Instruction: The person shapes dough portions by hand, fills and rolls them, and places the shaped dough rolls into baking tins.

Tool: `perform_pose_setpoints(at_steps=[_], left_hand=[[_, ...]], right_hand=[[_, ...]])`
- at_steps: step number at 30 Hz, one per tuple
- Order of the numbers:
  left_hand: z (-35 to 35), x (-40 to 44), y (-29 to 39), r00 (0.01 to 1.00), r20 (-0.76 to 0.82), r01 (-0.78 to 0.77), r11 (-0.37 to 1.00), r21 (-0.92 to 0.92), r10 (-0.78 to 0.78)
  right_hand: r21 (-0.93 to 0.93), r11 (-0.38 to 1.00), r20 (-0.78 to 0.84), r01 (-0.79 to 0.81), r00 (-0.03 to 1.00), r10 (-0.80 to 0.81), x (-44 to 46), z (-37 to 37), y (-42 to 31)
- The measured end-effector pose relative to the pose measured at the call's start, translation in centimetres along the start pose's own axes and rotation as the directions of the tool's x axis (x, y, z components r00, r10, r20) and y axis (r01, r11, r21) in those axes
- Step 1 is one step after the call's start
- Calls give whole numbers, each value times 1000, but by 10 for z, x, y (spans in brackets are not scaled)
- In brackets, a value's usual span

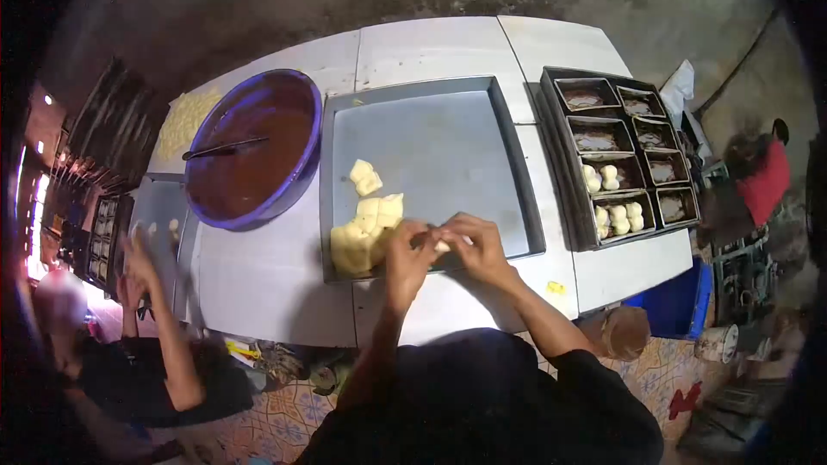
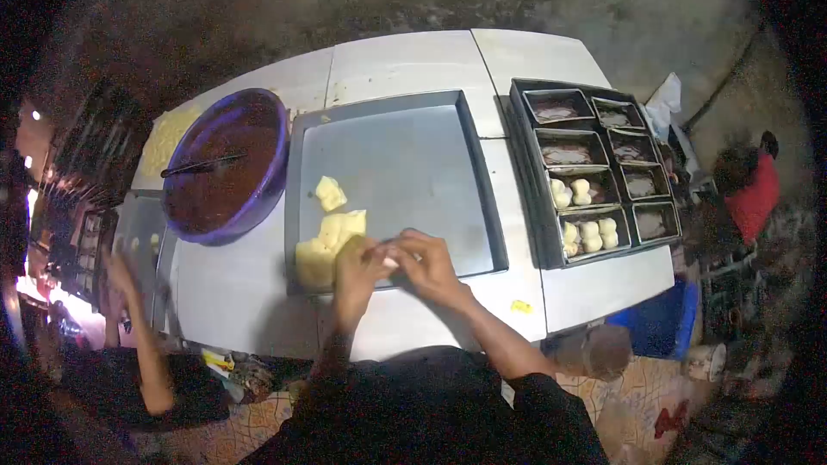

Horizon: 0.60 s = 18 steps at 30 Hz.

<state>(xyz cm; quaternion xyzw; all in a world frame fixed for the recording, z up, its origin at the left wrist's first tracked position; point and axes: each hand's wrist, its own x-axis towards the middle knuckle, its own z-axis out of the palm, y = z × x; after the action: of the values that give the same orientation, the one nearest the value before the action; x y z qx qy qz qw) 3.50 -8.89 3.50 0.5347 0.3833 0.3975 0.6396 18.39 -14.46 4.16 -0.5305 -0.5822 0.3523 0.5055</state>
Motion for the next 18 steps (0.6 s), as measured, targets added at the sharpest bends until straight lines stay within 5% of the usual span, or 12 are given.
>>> perform_pose_setpoints(at_steps=[4,5,6,7,8,9,10,11,12,13,15,18], left_hand=[[1,8,-5,995,84,-74,948,309,51],[-1,16,-4,930,194,-348,919,184,313],[0,16,-2,929,206,-345,921,179,308],[1,14,0,952,224,-205,978,-38,208],[0,15,0,956,273,-40,969,-242,108],[-14,24,-8,844,427,-514,714,475,324],[6,11,6,988,85,-117,986,-117,128],[-41,35,-81,910,160,-409,771,487,382],[-26,32,-62,993,-62,-107,968,-226,96],[-7,29,-39,985,-138,-139,947,-288,102],[-36,32,-103,945,-203,-208,949,236,258],[-50,19,-103,989,-23,-88,712,697,144]], right_hand=[[3,988,-136,-154,979,153,5,0,0],[193,930,-6,-314,947,321,7,-4,14],[354,813,153,-463,886,438,10,-8,22],[411,703,394,-580,809,436,12,-17,13],[424,700,372,-574,815,444,16,-20,16],[311,840,268,-444,889,371,22,-21,22],[163,936,170,-312,943,285,25,-23,27],[9,981,-37,-193,980,193,32,-23,29],[36,985,-158,-168,972,172,39,-22,51],[-102,988,-130,-116,986,102,44,-26,96],[-242,966,-136,-90,989,58,37,-43,128],[-362,899,-460,-247,886,58,30,-76,105]])
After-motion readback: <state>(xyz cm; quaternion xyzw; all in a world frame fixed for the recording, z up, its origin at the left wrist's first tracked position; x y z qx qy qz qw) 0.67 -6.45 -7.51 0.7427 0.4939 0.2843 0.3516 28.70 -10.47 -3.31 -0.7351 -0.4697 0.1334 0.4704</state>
